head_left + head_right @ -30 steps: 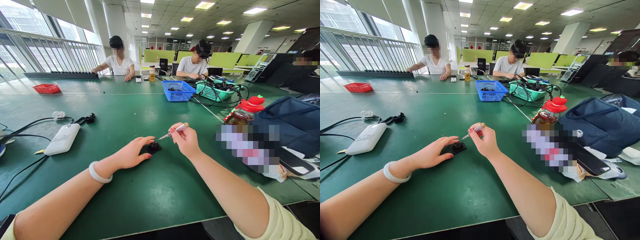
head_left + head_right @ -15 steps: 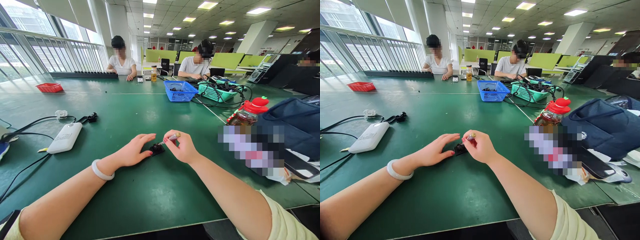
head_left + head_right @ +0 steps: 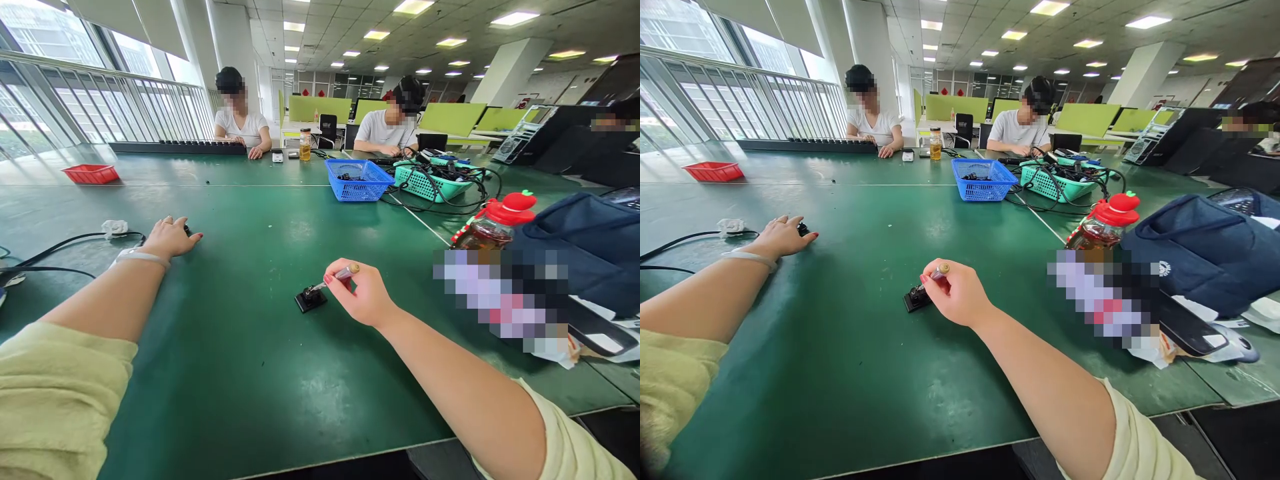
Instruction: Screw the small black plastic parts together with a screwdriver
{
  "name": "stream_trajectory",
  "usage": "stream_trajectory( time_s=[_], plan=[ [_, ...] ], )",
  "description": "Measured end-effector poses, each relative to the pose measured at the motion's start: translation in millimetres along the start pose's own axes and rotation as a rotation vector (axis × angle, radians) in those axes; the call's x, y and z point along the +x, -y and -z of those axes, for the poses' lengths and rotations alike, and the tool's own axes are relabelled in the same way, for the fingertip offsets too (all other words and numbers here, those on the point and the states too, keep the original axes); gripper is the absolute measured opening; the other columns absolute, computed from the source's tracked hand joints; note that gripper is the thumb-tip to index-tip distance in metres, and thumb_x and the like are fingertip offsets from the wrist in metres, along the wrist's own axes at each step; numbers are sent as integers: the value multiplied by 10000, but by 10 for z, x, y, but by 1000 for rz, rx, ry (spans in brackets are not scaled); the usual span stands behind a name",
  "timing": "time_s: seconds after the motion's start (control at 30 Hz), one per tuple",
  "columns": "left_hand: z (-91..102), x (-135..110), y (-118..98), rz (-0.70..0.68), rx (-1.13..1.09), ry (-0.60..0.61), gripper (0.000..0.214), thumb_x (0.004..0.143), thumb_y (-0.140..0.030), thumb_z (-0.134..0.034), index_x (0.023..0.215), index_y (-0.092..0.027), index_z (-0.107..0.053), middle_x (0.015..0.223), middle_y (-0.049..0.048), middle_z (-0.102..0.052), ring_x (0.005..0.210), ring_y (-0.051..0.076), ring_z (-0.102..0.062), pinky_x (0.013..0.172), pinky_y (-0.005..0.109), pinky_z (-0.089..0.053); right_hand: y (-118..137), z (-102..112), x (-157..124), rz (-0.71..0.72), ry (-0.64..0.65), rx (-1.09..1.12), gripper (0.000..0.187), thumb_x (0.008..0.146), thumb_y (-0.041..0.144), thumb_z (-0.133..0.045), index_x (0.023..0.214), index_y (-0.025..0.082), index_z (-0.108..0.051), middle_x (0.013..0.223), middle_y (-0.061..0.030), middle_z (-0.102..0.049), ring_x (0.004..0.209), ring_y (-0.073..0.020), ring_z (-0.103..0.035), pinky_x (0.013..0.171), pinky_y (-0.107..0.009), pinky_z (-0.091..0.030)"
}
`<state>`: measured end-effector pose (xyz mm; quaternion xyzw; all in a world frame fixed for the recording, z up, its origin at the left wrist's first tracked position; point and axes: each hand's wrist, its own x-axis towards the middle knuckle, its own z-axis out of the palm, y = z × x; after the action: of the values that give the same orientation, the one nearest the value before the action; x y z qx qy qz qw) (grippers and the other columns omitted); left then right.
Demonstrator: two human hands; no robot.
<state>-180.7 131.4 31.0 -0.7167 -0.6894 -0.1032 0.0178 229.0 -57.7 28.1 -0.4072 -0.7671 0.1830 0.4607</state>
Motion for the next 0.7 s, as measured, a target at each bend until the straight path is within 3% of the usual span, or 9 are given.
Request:
stream_trajectory(
  time_s=[0.1,0.33,0.43,0.57,0.7],
  plan=[
    [-63,39,-14,88,69,64,688,870,-457,-520,1329,48,-434,1319,246,-538,1275,363,-421,1031,508,-348,1,2,0,-12,7,0,179,881,275,-512,725,211,-572,656,6,-572,517,-103,-455,503,-239,-391],
    [-23,-131,-182,77,93,52,381,864,-364,-493,1077,-84,-639,1128,162,-640,1139,314,-512,945,430,-414,-5,11,6,-9,6,-1,182,880,274,-516,718,210,-571,647,6,-573,510,-100,-451,493,-238,-392],
    [60,-218,-201,114,69,52,419,810,-430,-566,1071,-107,-623,1060,118,-664,999,279,-567,846,383,-452,3,9,3,-2,10,22,183,882,264,-513,715,209,-566,641,10,-566,505,-97,-447,485,-234,-387],
    [122,-265,-203,112,-6,78,648,771,-468,-620,1300,-114,-501,1016,49,-684,886,211,-587,768,303,-448,0,4,-5,8,4,18,182,881,265,-512,716,209,-565,642,12,-566,503,-95,-443,484,-234,-383],
    [114,-262,-238,70,55,114,472,766,-446,-631,1150,-170,-640,973,24,-693,867,210,-585,739,277,-432,-7,-1,-4,-7,1,1,181,877,271,-515,715,210,-568,647,8,-573,509,-99,-450,494,-239,-390]
  ],
)
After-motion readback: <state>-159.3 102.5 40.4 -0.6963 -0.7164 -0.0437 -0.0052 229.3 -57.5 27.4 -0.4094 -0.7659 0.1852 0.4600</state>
